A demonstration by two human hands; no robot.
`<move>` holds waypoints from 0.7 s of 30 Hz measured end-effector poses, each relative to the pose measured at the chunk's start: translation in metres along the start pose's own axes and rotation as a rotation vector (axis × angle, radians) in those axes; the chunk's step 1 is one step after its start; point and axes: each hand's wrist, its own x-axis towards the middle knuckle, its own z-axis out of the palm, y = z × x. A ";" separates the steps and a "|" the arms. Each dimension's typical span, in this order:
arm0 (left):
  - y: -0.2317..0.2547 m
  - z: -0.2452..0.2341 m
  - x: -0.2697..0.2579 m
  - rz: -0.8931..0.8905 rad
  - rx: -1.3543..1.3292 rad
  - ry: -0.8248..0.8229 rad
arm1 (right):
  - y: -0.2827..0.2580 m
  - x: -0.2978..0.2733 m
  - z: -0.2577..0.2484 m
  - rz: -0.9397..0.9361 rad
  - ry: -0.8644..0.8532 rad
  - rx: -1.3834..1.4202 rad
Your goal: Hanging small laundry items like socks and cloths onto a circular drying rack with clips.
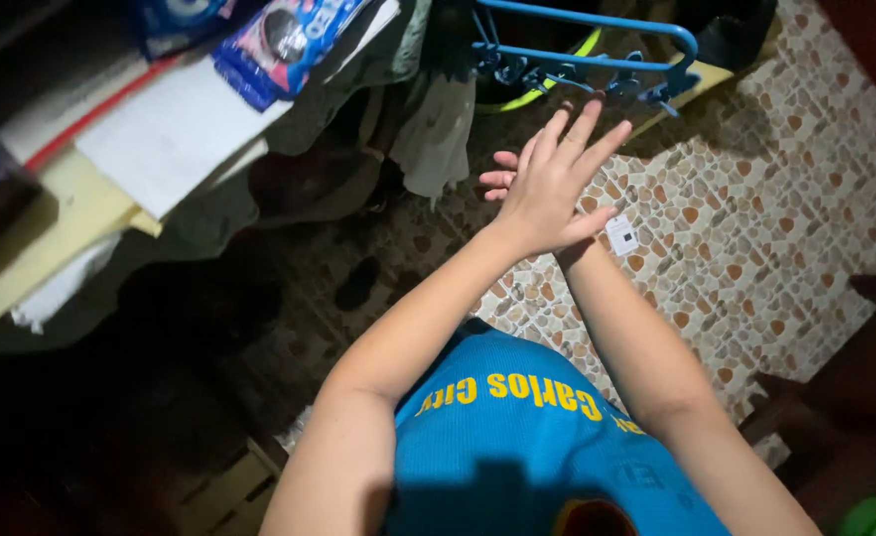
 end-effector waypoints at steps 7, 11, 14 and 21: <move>-0.047 0.027 -0.012 -0.040 -0.282 -0.127 | 0.029 -0.036 -0.027 0.188 0.259 0.280; -0.094 0.100 -0.069 -0.589 -1.085 -0.242 | 0.019 -0.097 -0.042 0.217 0.380 0.335; -0.062 0.113 -0.077 -0.783 -1.080 -0.321 | 0.009 -0.157 -0.055 0.203 0.466 0.346; 0.038 0.186 -0.104 -1.104 -0.991 -0.547 | 0.056 -0.321 -0.117 0.092 0.672 0.552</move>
